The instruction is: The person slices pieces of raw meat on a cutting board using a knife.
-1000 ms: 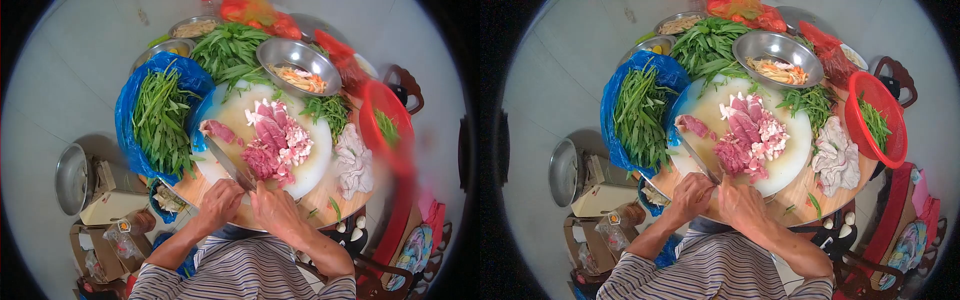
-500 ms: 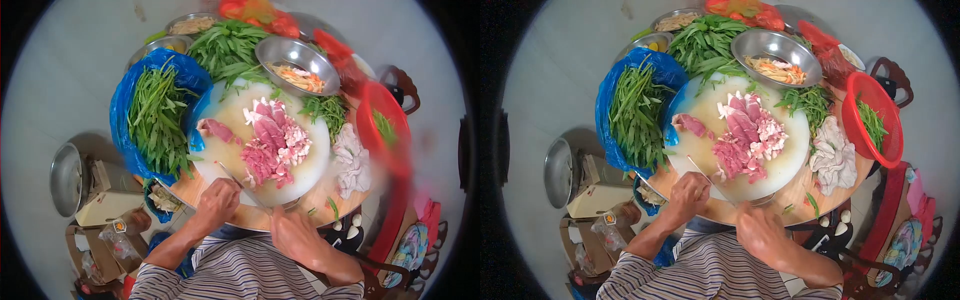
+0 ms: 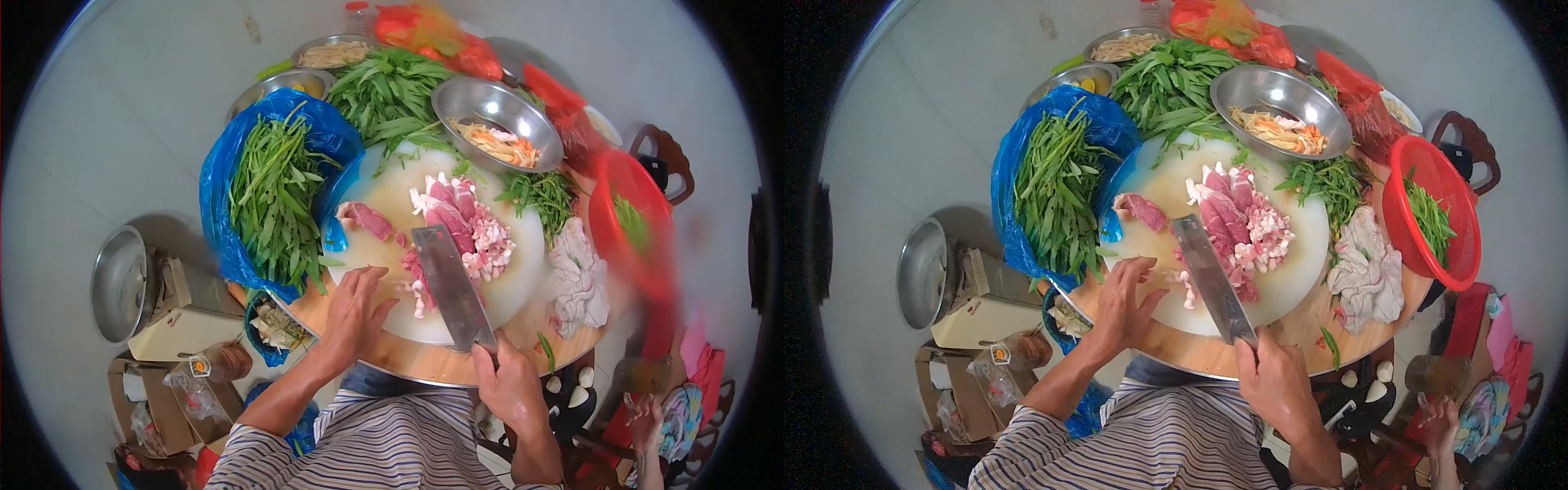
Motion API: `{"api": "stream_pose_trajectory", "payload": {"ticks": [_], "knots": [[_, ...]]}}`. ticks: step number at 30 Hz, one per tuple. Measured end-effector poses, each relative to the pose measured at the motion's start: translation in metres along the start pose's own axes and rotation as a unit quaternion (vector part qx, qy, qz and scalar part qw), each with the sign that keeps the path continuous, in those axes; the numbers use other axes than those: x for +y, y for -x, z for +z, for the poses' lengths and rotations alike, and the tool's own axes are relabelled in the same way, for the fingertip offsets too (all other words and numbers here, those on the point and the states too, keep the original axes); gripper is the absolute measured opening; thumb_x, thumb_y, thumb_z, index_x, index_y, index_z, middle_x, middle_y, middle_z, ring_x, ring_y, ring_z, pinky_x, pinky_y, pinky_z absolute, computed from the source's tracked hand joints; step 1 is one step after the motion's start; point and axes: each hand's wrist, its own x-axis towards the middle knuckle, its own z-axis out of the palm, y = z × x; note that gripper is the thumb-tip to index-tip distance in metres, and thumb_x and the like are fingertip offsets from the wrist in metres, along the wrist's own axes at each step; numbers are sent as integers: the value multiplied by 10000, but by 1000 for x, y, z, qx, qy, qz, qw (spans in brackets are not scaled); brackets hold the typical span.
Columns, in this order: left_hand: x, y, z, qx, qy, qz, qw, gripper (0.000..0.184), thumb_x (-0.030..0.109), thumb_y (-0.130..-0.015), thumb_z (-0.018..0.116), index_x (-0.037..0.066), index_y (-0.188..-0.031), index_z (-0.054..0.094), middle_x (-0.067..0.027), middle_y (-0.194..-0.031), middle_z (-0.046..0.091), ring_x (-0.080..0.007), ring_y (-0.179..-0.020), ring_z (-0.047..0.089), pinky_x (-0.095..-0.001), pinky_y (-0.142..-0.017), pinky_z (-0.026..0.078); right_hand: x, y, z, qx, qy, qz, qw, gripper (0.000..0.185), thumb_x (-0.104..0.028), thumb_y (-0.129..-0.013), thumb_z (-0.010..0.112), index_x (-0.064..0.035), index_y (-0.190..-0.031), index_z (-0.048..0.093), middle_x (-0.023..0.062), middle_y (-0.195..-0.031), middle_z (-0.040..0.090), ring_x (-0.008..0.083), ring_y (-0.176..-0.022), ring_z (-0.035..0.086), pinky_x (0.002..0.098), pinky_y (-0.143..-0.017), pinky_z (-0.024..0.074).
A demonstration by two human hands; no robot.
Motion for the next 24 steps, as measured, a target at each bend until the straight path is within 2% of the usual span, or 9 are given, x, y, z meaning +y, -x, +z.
{"api": "stream_pose_trajectory", "payload": {"ticks": [2,4,7,10,13,16,19,23,24], "knots": [[2,-3,5,-24,18,-23,999,551,77,-815,906,52,-1308,661,-194,-1325,656,-376,-1097,686,-440,-930,589,2,4,2,30,-23,2,999,239,-162,-1047,657,64,-1122,651,283,-767,706,500,-717,710,578,-664,551],[11,-9,2,-84,100,77,988,557,98,-830,894,58,-1333,658,-189,-1327,656,-386,-1106,681,-444,-950,588,2,6,4,46,-46,25,998,214,-133,-1037,668,56,-1137,674,279,-812,723,509,-752,713,558,-675,552],[30,-19,-9,-117,64,84,988,507,87,-837,863,67,-1303,664,-179,-1286,672,-397,-1115,681,-461,-957,585,12,10,12,99,-68,26,992,178,-125,-1034,677,45,-1087,689,268,-826,733,503,-771,723,541,-683,559],[28,-22,3,-104,32,76,991,438,72,-833,834,61,-1240,673,-164,-1255,676,-411,-1126,676,-483,-965,580,16,9,20,141,-97,49,984,170,-120,-1032,688,48,-1056,695,251,-850,752,478,-786,746,514,-696,571],[18,-33,3,-149,26,40,988,362,42,-829,800,58,-1169,678,-167,-1206,672,-416,-1118,671,-499,-942,577,18,11,25,102,-74,64,990,159,-105,-1032,687,50,-1064,693,233,-858,765,446,-794,767,489,-702,580],[20,-41,-3,-178,28,36,983,322,16,-827,765,62,-1136,690,-165,-1146,672,-415,-1083,668,-517,-926,566,15,10,30,122,-106,48,986,138,-92,-1027,694,42,-1058,697,227,-847,763,433,-791,775,474,-695,581],[24,-40,-3,-147,88,100,980,308,-13,-818,740,68,-1112,692,-161,-1106,678,-406,-1015,686,-504,-860,582,18,9,33,159,-119,30,980,133,-89,-1022,703,40,-1053,693,226,-813,748,438,-766,768,476,-667,575],[14,-41,15,-131,56,90,986,292,-32,-811,736,62,-1086,704,-151,-1098,682,-401,-945,703,-478,-801,603,24,16,38,181,-91,5,979,139,-91,-1023,703,46,-1035,686,227,-789,737,438,-740,761,487,-645,569],[12,-42,16,-106,60,91,988,285,-40,-816,736,57,-1084,711,-144,-1068,693,-376,-905,721,-455,-772,608,20,18,38,188,-91,-3,978,145,-93,-1021,706,51,-1018,685,228,-784,735,437,-724,756,485,-635,566]]}}
